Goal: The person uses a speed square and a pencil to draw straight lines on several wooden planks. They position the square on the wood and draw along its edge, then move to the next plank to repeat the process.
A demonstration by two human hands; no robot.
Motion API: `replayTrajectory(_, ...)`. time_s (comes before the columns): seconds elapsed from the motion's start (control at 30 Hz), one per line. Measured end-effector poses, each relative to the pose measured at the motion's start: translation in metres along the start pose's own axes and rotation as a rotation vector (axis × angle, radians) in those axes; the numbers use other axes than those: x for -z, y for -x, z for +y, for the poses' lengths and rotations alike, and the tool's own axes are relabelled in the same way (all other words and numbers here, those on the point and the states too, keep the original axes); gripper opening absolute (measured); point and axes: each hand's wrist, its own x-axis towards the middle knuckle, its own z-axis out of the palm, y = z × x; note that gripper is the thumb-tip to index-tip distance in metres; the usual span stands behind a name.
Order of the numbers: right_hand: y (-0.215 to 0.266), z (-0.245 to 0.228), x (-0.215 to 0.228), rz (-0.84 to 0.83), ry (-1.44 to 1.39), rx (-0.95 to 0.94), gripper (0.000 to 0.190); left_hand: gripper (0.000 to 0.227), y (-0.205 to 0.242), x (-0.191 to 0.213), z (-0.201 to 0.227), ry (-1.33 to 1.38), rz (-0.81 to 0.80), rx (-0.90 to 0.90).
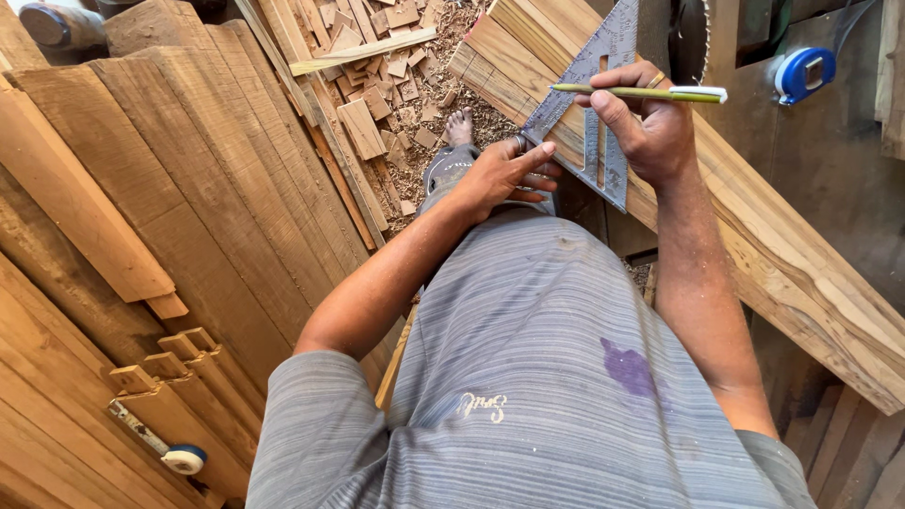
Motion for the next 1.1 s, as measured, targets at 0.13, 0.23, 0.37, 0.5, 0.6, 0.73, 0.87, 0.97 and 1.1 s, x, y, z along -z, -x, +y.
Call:
replayTrajectory(0.13,-0.002,-0.005,-0.002,-0.001,0.081,0.015,0.017,0.056,0.0,0.0,0.0,-0.005,-0.009,-0.007)
replayTrajectory(0.23,-0.008,-0.012,-0.002,-0.004,0.327,0.078,0.015,0.055,0.001,0.0,0.0,-0.008,-0.003,-0.015)
replayTrajectory(0.37,-0.015,-0.022,-0.006,-0.074,0.492,0.118,0.016,0.051,0.001,-0.001,-0.001,-0.053,0.04,-0.003)
replayTrajectory(0.5,-0.021,-0.029,-0.012,-0.152,0.739,0.111,0.018,0.048,-0.001,-0.002,-0.001,-0.043,0.041,0.017)
replayTrajectory(0.6,-0.028,-0.03,-0.005,-0.145,0.821,0.115,0.019,0.047,-0.003,-0.001,-0.003,-0.032,0.025,0.009)
replayTrajectory(0.73,-0.041,-0.03,0.021,-0.002,0.899,0.207,0.021,0.048,-0.004,-0.001,-0.007,-0.03,0.017,-0.024)
replayTrajectory(0.87,-0.035,-0.035,0.012,-0.01,1.024,0.462,0.011,0.049,-0.006,0.0,-0.007,-0.025,0.02,-0.021)
replayTrajectory(0.97,-0.011,-0.041,-0.016,-0.087,0.906,0.452,0.006,0.05,-0.006,-0.001,-0.009,-0.019,0.021,-0.009)
replayTrajectory(1.1,-0.023,-0.045,-0.006,-0.068,0.887,0.298,0.006,0.047,-0.005,-0.001,-0.009,-0.001,0.024,-0.033)
